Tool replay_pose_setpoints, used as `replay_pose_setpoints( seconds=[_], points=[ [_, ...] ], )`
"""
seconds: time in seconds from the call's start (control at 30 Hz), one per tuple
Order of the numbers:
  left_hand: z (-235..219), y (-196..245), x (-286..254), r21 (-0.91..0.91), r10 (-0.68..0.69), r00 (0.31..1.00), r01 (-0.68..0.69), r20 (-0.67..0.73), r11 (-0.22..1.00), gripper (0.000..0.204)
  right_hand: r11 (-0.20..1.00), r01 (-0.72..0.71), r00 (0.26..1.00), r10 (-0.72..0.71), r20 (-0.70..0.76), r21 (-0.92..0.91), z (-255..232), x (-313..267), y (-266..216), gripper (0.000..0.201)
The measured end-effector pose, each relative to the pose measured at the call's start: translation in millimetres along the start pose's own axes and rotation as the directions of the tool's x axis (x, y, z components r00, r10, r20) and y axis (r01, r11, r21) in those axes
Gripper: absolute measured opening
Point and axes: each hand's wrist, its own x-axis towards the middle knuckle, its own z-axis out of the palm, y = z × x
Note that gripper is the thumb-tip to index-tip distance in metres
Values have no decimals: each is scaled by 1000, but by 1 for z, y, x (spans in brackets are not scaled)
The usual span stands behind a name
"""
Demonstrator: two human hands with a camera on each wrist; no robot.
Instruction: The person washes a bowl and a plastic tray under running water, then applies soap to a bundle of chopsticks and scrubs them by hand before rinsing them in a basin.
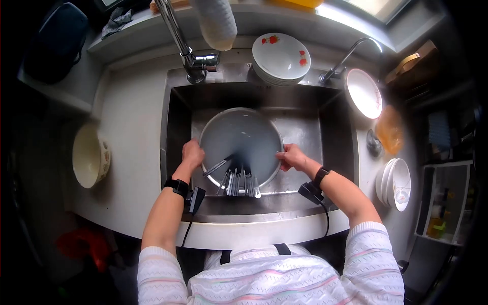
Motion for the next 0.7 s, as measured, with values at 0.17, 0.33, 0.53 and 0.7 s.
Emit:
replay_pose_setpoints(
  seconds=[0.17,0.33,0.53,0.7],
  points=[
    [-8,0,4,94,-30,998,26,46,995,26,974,28,999,-23,27,-223,0,-1,-9,19],
    [1,53,-19,291,354,910,-286,-217,913,56,483,132,887,-447,-114,-866,10,-14,-38,26],
    [61,91,-23,158,-91,935,39,342,987,89,534,272,912,-409,37,-800,47,1,-28,21],
    [71,88,-17,120,-60,853,-3,519,993,65,761,224,974,-191,119,-609,38,2,-40,19]
  ],
)
